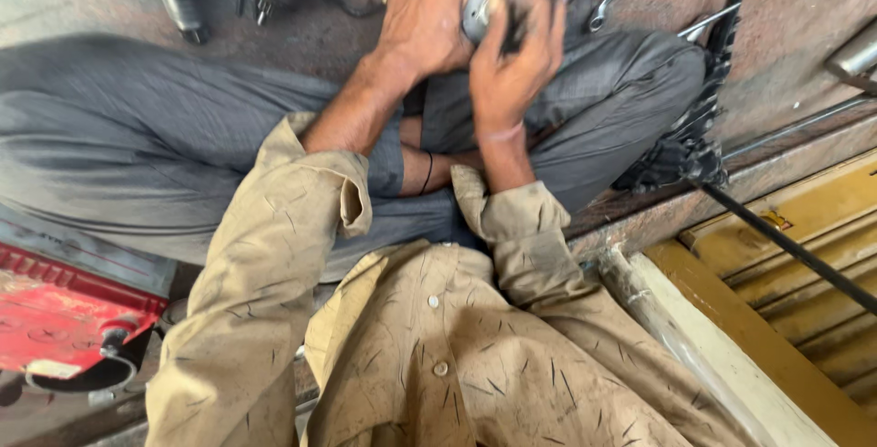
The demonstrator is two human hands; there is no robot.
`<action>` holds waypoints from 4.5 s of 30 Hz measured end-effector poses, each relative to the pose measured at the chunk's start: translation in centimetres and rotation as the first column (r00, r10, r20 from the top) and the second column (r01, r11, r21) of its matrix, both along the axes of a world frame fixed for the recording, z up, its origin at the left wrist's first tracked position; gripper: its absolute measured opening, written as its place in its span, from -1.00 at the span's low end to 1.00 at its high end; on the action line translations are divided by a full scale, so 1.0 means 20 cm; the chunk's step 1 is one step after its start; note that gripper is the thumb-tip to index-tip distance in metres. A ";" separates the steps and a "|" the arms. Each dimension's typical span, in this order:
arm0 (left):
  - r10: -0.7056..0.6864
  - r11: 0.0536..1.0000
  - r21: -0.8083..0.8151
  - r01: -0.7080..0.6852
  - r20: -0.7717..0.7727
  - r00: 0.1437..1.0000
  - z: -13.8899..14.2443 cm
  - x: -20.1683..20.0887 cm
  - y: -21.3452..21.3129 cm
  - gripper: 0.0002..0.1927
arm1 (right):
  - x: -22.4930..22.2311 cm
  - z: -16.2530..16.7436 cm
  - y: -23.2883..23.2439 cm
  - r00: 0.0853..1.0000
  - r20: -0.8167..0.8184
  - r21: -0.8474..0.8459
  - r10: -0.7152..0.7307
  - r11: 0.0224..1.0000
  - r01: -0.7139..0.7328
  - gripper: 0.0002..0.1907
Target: The person sits on the workshop floor with a starter motor in their lap. They handle the drive gear and armature, fit a round end cap onto the housing, align it, and press and twist parts together by hand while picking up small screws from the floor around them.
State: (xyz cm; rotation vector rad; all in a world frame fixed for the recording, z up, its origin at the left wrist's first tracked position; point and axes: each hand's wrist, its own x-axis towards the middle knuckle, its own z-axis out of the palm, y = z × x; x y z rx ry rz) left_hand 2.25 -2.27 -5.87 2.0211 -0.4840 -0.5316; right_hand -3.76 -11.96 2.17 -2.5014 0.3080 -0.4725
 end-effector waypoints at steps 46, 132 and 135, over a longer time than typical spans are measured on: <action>-0.032 0.999 -0.003 0.032 0.111 0.993 0.06 0.07 -0.08 -0.26 | 0.02 0.01 -0.18 1.000 -0.029 0.044 0.003 0.999 -0.002 -0.90; 0.186 0.942 -0.307 -0.135 0.143 0.972 0.19 -0.02 -0.09 -0.48 | 0.00 0.14 -0.34 0.970 -0.024 0.191 0.241 0.954 -0.232 -0.89; 0.091 0.985 -0.155 -0.074 0.105 0.990 0.16 -0.01 -0.09 -0.52 | 0.06 0.11 -0.33 0.963 -0.003 0.133 0.270 0.954 -0.267 -0.87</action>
